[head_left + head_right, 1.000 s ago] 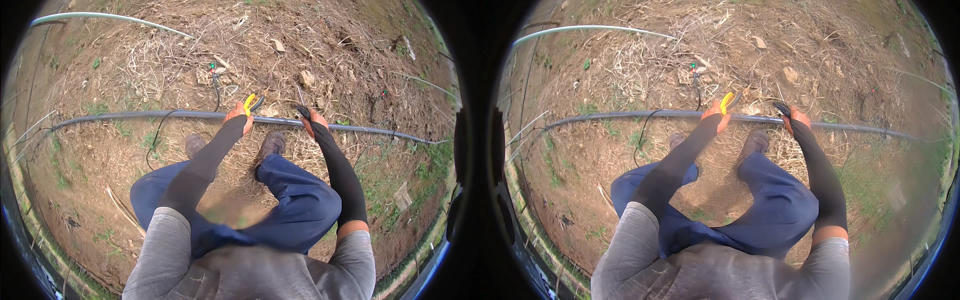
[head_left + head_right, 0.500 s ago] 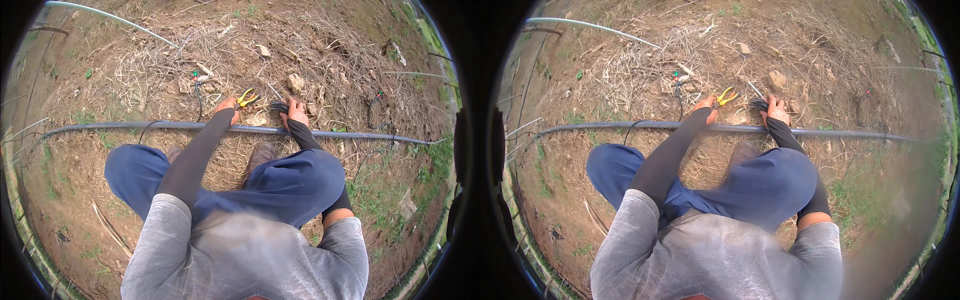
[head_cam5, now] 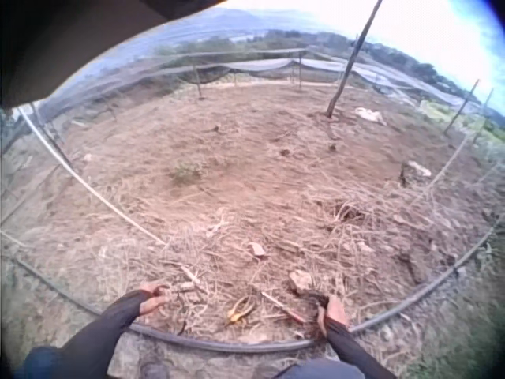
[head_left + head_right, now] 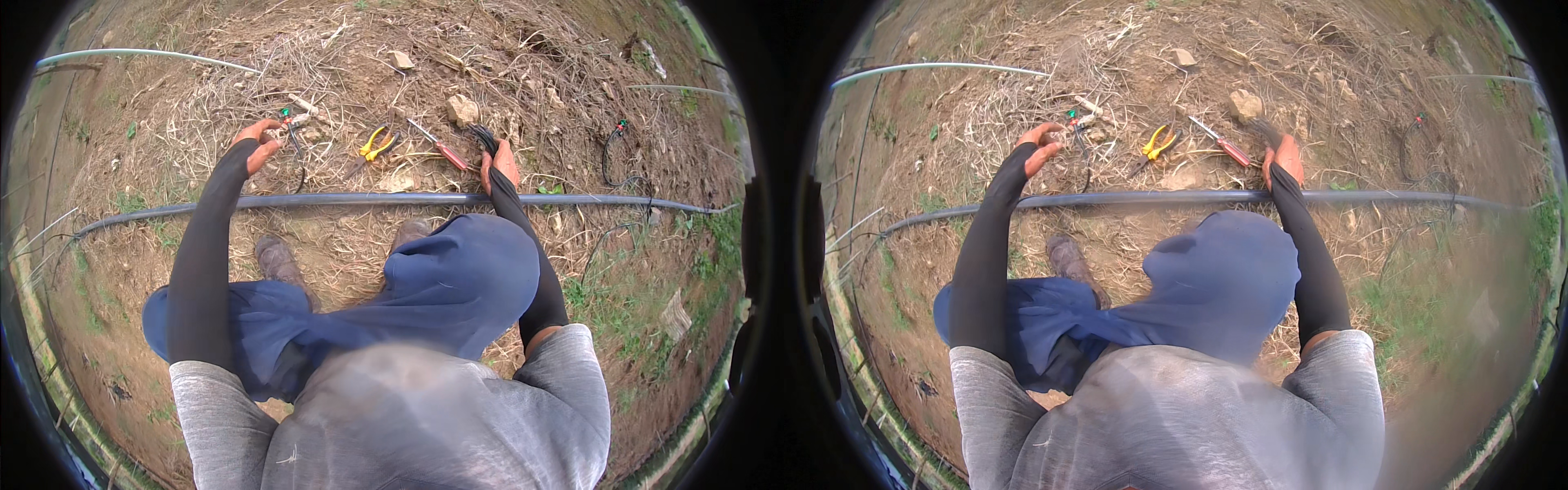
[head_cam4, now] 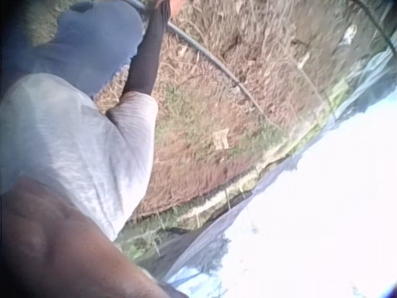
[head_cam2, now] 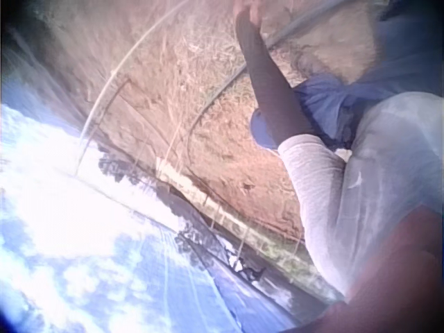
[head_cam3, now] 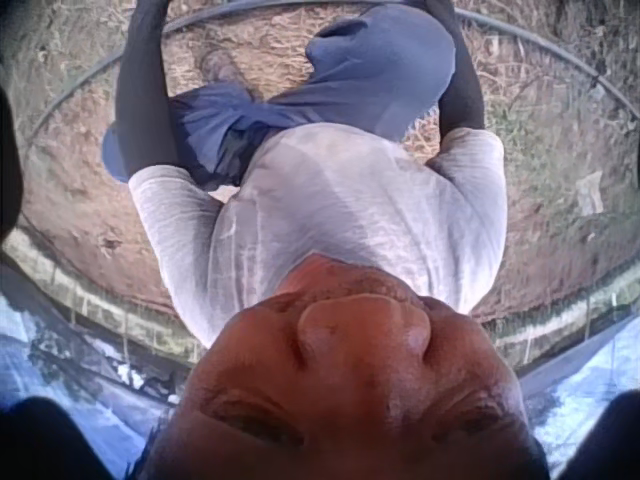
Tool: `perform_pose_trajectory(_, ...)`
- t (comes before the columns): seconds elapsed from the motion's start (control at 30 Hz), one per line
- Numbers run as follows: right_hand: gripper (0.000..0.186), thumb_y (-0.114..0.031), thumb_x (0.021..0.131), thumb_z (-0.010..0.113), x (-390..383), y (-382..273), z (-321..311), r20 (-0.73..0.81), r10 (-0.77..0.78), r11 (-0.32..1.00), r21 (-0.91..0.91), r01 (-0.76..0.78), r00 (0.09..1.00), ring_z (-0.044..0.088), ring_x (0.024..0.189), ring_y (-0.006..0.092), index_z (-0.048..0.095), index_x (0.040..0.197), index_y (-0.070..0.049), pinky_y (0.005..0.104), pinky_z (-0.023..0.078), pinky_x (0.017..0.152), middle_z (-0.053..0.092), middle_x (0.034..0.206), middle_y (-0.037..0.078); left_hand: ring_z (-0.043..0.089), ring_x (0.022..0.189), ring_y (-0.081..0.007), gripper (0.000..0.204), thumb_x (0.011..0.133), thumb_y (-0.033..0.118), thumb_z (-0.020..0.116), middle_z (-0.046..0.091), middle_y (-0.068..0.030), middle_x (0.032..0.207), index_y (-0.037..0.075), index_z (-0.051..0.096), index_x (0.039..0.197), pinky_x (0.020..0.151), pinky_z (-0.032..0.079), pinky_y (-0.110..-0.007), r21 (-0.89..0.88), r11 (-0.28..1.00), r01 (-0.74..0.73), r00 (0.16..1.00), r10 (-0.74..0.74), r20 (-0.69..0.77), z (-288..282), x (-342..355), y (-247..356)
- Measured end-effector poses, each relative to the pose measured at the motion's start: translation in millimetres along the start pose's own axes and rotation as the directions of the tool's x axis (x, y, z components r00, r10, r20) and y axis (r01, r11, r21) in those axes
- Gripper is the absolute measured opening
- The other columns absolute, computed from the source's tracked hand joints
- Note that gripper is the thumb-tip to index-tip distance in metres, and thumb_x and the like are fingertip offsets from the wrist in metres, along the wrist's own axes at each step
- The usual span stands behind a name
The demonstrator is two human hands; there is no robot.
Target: The person kneels on the ground and uses pliers to cut and connect black irrigation pipes and drip emitters. They repeatedly position the pipes, cut sections, and attach emitters to the main line in an outdoor field.
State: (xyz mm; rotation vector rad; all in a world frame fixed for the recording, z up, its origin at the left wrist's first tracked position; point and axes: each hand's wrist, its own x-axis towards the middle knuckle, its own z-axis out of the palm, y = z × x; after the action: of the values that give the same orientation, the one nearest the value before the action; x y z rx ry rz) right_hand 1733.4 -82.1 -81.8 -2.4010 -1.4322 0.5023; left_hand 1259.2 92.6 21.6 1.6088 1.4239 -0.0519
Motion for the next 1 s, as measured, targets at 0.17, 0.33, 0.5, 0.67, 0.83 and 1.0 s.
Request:
perform_pose_trajectory(0.17,0.053,-0.015,0.083,0.060,-6,-15,-4,0.030,-0.021,0.999,-0.026,0.022,0.999,0.054,0.103,0.0426,0.040,0.131,-0.009,0.0485,0.046,0.085,0.051,0.116,0.025,0.059,0.076,-0.0170,0.047,0.084,0.025,0.060,0.063,-0.0104,0.081,0.003,0.052,0.125,0.069,0.046,-0.032,0.143,0.986,0.085,0.996,-0.083,-0.019,-92,-52,7)
perform_pose_trajectory(0.33,0.059,-0.019,0.081,0.065,-15,-23,-12,0.033,-0.136,0.970,-0.198,0.139,0.990,0.053,0.105,0.0378,0.041,0.134,-0.010,0.0458,0.045,0.087,0.049,0.117,0.022,0.055,0.067,-0.0139,0.049,0.084,0.030,0.058,0.061,-0.0074,0.076,0.002,0.052,0.124,0.061,0.045,-0.030,0.276,0.936,0.218,0.975,-0.219,-0.028,-172,-123,-32)
perform_pose_trajectory(0.5,0.041,-0.018,0.081,0.066,-24,-58,-6,0.063,-0.370,0.921,-0.104,0.375,0.927,0.053,0.103,0.0349,0.055,0.120,-0.012,0.0433,0.045,0.087,0.055,0.112,0.016,0.064,0.072,-0.0153,0.044,0.086,0.029,0.060,0.066,-0.0107,0.083,0.000,0.055,0.119,0.058,0.049,-0.029,0.091,0.912,0.401,0.915,-0.403,0.009,-150,-185,-106)
perform_pose_trajectory(0.67,0.033,-0.018,0.082,0.063,-21,-86,22,0.238,-0.324,0.917,-0.157,0.366,0.916,0.056,0.092,0.0377,0.054,0.112,-0.010,0.0456,0.047,0.078,0.058,0.100,0.018,0.066,0.089,-0.0273,0.043,0.082,0.028,0.063,0.068,-0.0174,0.097,0.001,0.061,0.115,0.079,0.050,-0.037,0.081,0.937,0.340,0.934,-0.327,-0.141,-58,-216,-183)
perform_pose_trajectory(0.83,0.030,-0.027,0.087,0.060,-18,-69,16,0.253,-0.329,0.921,-0.126,0.368,0.910,0.056,0.092,0.0391,0.055,0.112,-0.011,0.0472,0.047,0.078,0.056,0.099,0.018,0.055,0.111,-0.0345,0.062,0.080,0.028,0.067,0.056,-0.0176,0.121,0.010,0.042,0.135,0.093,0.044,-0.042,0.215,0.908,0.359,0.880,-0.253,-0.401,18,-167,-198)
perform_pose_trajectory(1.0,0.025,-0.019,0.090,0.061,-21,-40,15,0.324,-0.395,0.895,0.345,0.281,0.860,0.051,0.066,0.0120,0.053,0.108,-0.003,0.0276,0.043,0.060,0.054,0.079,0.003,0.060,0.102,-0.0352,0.045,0.084,0.029,0.063,0.065,-0.0155,0.103,0.017,0.051,0.126,0.090,0.045,-0.044,0.152,0.879,0.452,0.867,-0.392,-0.308,10,-143,-193)
